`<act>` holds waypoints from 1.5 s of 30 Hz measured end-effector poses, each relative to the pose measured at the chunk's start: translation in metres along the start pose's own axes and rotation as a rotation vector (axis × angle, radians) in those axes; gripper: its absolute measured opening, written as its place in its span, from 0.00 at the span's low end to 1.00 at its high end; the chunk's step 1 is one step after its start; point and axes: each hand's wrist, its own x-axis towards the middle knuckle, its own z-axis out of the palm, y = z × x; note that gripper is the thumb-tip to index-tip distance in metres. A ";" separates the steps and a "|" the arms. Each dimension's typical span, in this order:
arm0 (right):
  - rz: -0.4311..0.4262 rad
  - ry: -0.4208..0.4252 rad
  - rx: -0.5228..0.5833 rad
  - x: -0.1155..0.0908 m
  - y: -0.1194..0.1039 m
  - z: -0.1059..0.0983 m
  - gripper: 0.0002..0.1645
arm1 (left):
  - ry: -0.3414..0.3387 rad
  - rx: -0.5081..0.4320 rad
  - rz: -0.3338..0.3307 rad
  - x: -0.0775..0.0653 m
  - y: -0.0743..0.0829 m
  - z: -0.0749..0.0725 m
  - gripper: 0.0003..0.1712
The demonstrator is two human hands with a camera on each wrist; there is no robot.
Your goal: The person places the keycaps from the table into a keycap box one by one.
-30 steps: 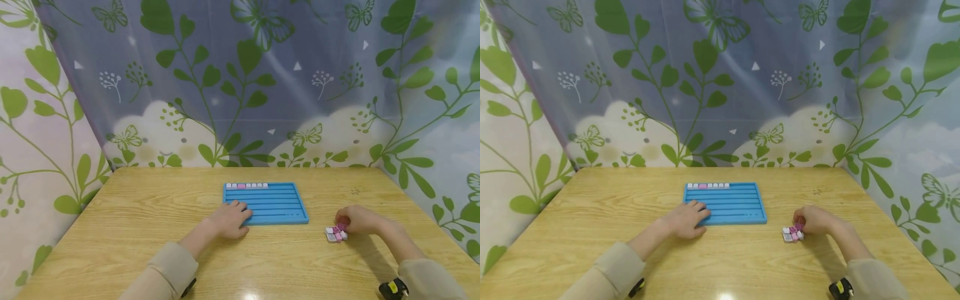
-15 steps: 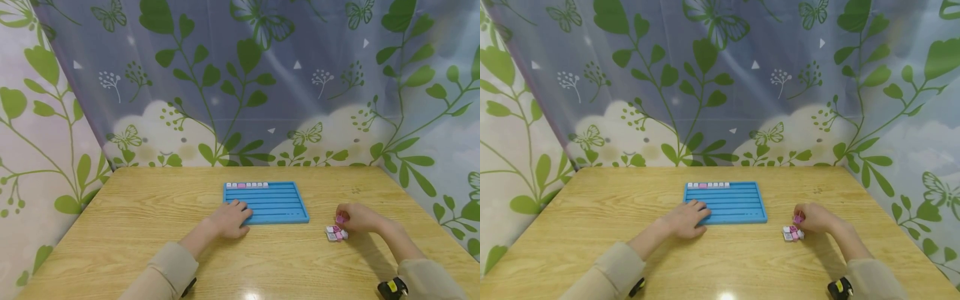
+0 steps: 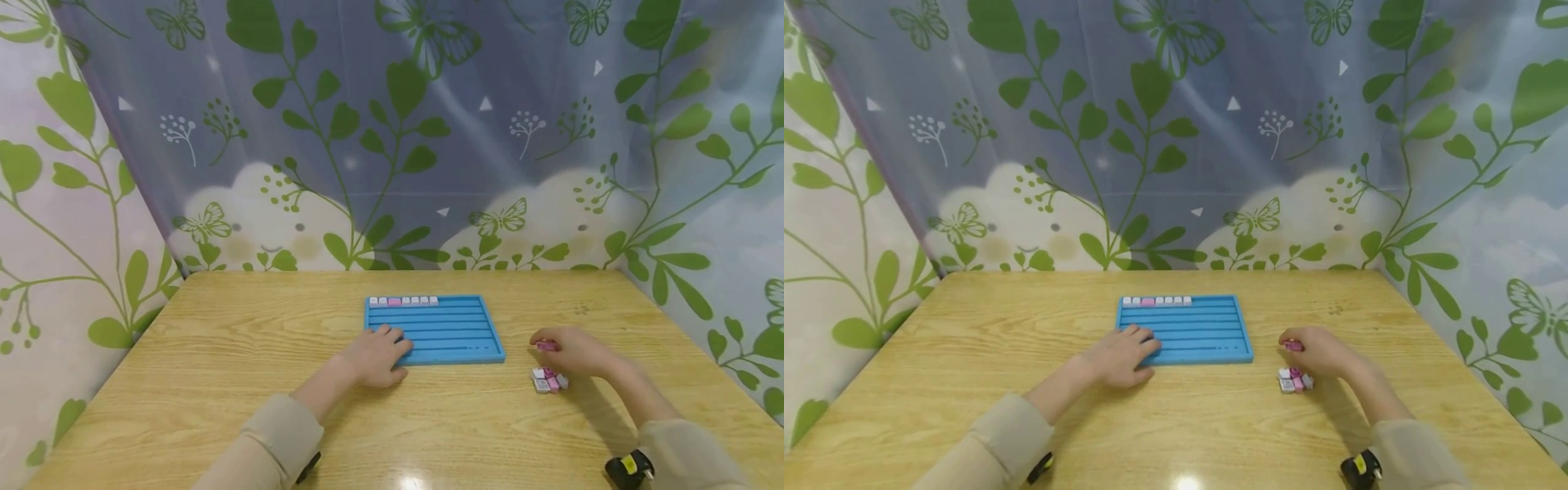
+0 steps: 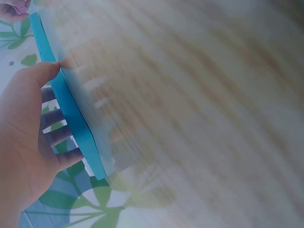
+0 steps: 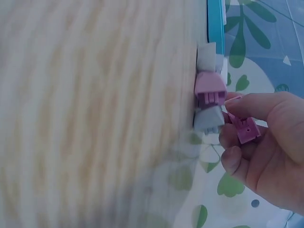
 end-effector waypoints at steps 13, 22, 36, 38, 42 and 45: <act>0.017 -0.047 0.250 0.016 -0.008 0.006 0.22 | 0.005 0.012 -0.007 0.000 -0.003 -0.003 0.29; 0.001 0.015 0.383 0.021 -0.017 0.007 0.15 | -0.008 0.006 -0.010 0.000 -0.002 -0.003 0.29; 0.110 0.096 0.521 0.025 -0.035 0.004 0.26 | -0.011 0.016 -0.007 0.000 0.000 -0.002 0.29; 0.111 0.114 0.501 0.027 -0.036 0.004 0.25 | -0.012 0.015 -0.007 0.000 0.000 -0.002 0.29; 0.082 0.173 0.462 0.030 -0.038 0.005 0.22 | -0.013 0.016 -0.006 0.000 0.001 -0.002 0.29; 0.036 0.221 0.417 0.032 -0.041 0.006 0.19 | -0.016 0.013 -0.008 -0.001 0.001 -0.002 0.29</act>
